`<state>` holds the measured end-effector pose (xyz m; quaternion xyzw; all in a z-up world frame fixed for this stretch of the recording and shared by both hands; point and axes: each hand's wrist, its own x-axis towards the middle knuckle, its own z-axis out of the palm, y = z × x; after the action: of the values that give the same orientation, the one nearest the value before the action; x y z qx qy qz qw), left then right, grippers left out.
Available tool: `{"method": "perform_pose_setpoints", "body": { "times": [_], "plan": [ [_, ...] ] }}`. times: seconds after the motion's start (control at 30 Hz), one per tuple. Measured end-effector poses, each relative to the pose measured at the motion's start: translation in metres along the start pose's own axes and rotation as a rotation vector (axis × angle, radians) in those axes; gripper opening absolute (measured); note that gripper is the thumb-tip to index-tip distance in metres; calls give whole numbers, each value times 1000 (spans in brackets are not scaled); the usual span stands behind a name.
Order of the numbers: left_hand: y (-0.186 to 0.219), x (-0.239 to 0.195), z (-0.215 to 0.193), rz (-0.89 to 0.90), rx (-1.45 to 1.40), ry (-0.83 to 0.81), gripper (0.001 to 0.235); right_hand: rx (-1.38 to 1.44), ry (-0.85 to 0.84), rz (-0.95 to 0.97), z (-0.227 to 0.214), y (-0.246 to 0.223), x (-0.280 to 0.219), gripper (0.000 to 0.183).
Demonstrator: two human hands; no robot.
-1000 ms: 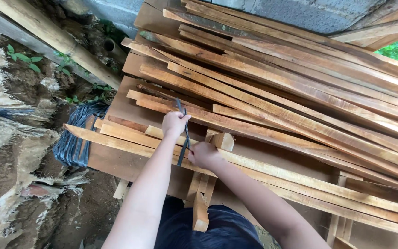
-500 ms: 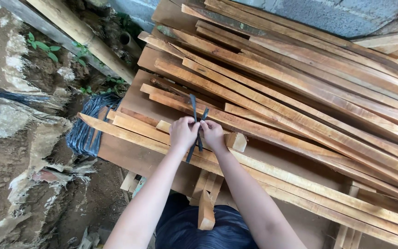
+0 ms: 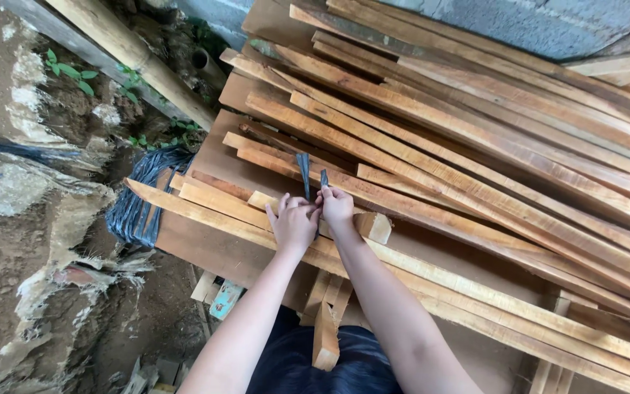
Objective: The person arranges a stack of wooden planks on a workbench, aligning them by hand. They then use a black strap to tie the stack of planks together.
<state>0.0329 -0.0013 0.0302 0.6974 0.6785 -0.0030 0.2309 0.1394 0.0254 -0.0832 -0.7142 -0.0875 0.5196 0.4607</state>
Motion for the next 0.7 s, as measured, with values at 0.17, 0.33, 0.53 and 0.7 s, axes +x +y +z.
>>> {"method": "perform_pose_setpoints", "body": {
  "times": [0.17,0.33,0.53,0.7],
  "plan": [
    [-2,-4,6,22,40,11,27,20,97,-34,7,18,14,24],
    [-5,-2,9,35,42,54,28,-46,60,-100,0,1,-2,22],
    [-3,-43,-13,42,-230,402,57,-701,-37,-378,-19,-48,-73,43],
    [-28,-97,3,-361,-803,359,105,-1213,-513,-25,-20,-103,-110,95]
  ]
}}
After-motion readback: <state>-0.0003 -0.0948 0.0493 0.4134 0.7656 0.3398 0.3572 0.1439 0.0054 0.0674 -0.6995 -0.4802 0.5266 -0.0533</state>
